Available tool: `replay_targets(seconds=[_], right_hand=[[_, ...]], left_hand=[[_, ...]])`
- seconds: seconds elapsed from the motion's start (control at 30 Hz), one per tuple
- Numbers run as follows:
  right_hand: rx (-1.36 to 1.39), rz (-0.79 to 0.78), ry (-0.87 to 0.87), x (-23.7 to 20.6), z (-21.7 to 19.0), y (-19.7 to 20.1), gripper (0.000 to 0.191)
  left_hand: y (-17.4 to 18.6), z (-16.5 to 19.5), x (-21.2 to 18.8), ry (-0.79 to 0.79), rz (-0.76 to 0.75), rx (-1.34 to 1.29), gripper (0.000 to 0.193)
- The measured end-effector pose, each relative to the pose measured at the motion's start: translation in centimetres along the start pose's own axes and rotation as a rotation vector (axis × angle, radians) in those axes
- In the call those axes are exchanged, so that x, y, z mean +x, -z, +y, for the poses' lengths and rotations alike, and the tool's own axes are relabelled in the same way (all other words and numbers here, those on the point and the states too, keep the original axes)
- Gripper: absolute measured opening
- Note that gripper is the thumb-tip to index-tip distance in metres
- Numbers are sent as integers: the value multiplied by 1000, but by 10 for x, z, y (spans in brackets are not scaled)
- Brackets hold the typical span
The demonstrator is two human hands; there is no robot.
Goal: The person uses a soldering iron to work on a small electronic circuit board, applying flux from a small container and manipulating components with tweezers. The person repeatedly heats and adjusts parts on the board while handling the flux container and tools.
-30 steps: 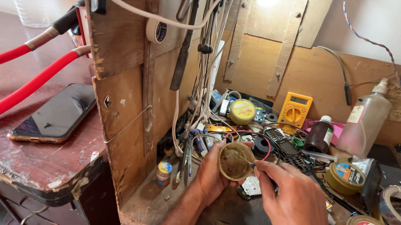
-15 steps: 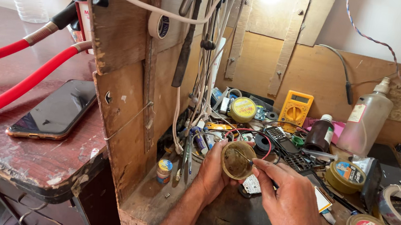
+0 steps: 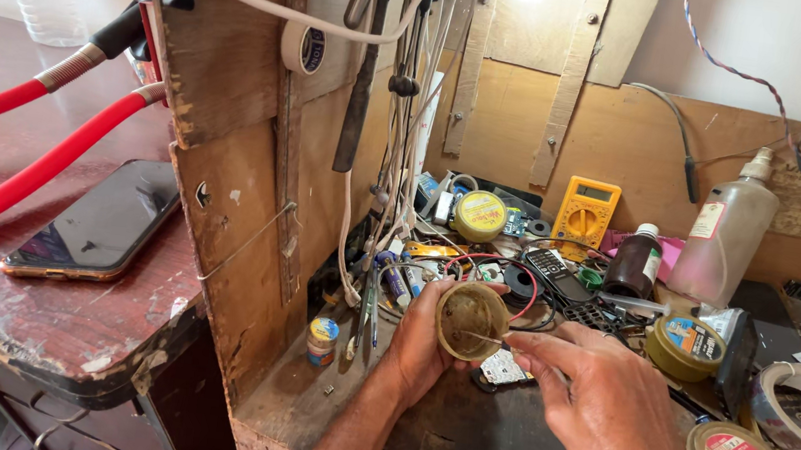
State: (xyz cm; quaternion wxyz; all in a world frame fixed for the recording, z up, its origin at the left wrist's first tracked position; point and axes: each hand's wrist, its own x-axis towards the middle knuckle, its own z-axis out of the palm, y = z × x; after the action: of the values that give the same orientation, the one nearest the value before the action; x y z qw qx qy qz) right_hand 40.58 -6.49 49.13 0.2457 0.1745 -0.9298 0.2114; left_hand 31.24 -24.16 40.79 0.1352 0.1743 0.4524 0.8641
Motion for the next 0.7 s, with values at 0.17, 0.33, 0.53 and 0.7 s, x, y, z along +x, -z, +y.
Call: replay_targets(seconds=[0.17, 0.33, 0.53, 0.7], right_hand=[[3, -11, -8, 0, 1, 3, 24], [-1, 78, 128, 1, 0, 0, 28], [-65, 10, 196, 5, -9, 0, 32], [-138, -70, 196, 6, -16, 10, 26]], left_hand=[[-6, 5, -5, 20, 13, 23, 64], [-10, 5, -4, 15, 3, 56, 63], [-10, 5, -4, 37, -11, 66, 64], [-13, 4, -4, 89, 34, 5, 63]])
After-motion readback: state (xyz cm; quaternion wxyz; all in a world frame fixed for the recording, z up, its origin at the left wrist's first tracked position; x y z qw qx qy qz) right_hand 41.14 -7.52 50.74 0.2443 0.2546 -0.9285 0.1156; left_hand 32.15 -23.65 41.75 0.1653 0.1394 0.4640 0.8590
